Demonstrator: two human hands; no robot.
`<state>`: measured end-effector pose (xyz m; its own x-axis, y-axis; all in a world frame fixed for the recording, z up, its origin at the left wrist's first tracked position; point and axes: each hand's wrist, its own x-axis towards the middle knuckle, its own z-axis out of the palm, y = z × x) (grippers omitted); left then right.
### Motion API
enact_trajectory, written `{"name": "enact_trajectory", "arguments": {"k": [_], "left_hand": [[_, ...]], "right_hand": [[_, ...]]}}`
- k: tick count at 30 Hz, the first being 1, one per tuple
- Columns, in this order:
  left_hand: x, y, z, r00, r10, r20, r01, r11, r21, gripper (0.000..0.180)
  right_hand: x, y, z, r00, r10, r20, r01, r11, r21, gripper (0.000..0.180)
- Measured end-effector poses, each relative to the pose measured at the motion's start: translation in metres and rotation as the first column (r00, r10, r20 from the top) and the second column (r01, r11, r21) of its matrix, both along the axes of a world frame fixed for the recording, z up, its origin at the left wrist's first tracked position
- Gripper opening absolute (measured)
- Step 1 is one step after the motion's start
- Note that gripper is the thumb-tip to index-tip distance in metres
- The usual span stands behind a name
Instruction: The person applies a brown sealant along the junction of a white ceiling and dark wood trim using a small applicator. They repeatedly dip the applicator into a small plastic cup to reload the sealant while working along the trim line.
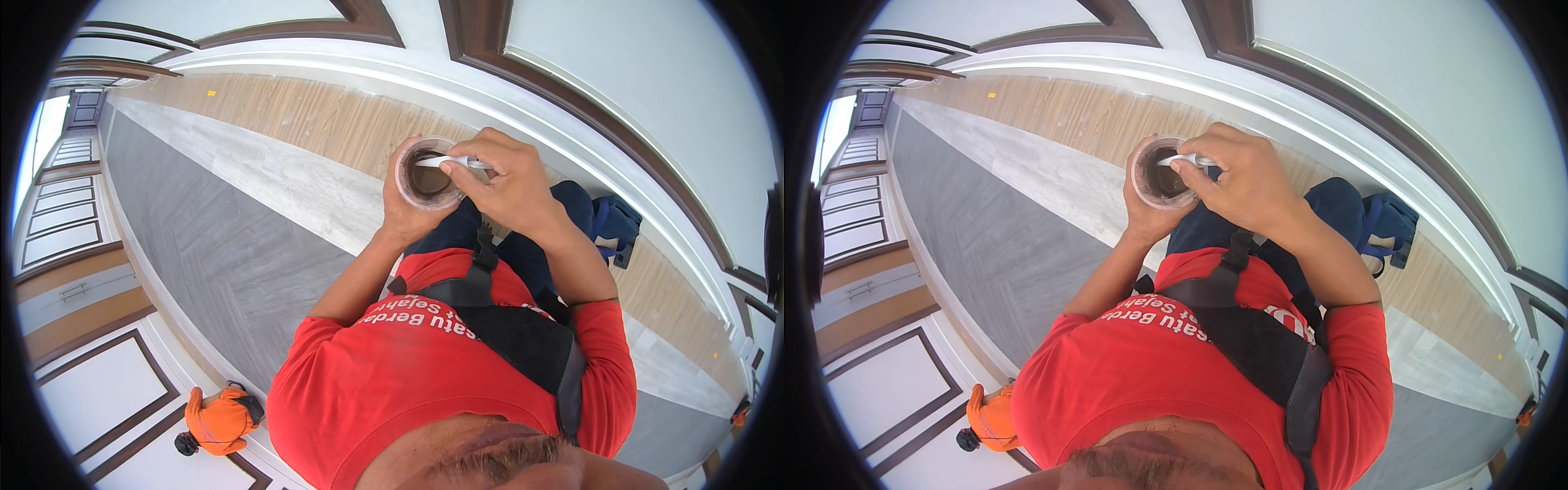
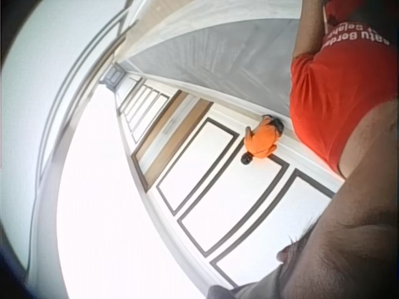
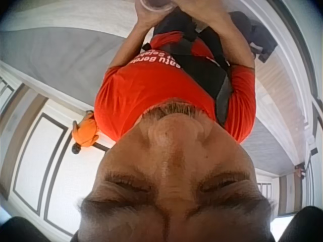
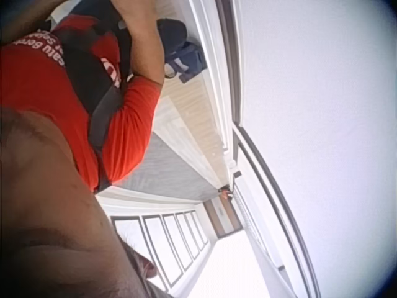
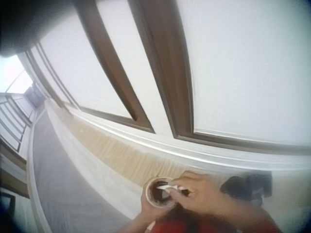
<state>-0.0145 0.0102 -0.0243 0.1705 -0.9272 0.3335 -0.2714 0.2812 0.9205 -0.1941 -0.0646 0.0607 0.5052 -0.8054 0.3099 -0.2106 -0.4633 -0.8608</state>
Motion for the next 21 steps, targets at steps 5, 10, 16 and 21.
{"name": "enact_trajectory", "arguments": {"k": [5, 10, 16, 21], "left_hand": [[-0.002, -0.001, 0.003, 1.000, 0.015, 0.001, -0.015, 1.000, 0.004, 0.097], [-0.003, -0.001, 0.004, 0.998, 0.006, -0.056, -0.006, 1.000, 0.002, 0.096], [-0.002, -0.003, 0.005, 1.000, 0.007, 0.002, -0.007, 1.000, 0.009, 0.099], [-0.003, -0.005, 0.006, 1.000, 0.017, 0.010, -0.017, 1.000, -0.001, 0.097]], "right_hand": [[-0.001, 0.001, 0.001, 0.999, 0.009, 0.047, -0.013, 0.997, 0.079, 0.017], [-0.006, -0.001, -0.002, 0.995, -0.029, 0.098, 0.017, 0.992, 0.128, 0.016], [-0.003, 0.001, 0.002, 1.000, 0.021, 0.011, -0.021, 0.998, 0.054, 0.017], [-0.009, -0.004, -0.008, 0.983, -0.036, 0.178, 0.005, 0.985, 0.170, 0.016]]}}
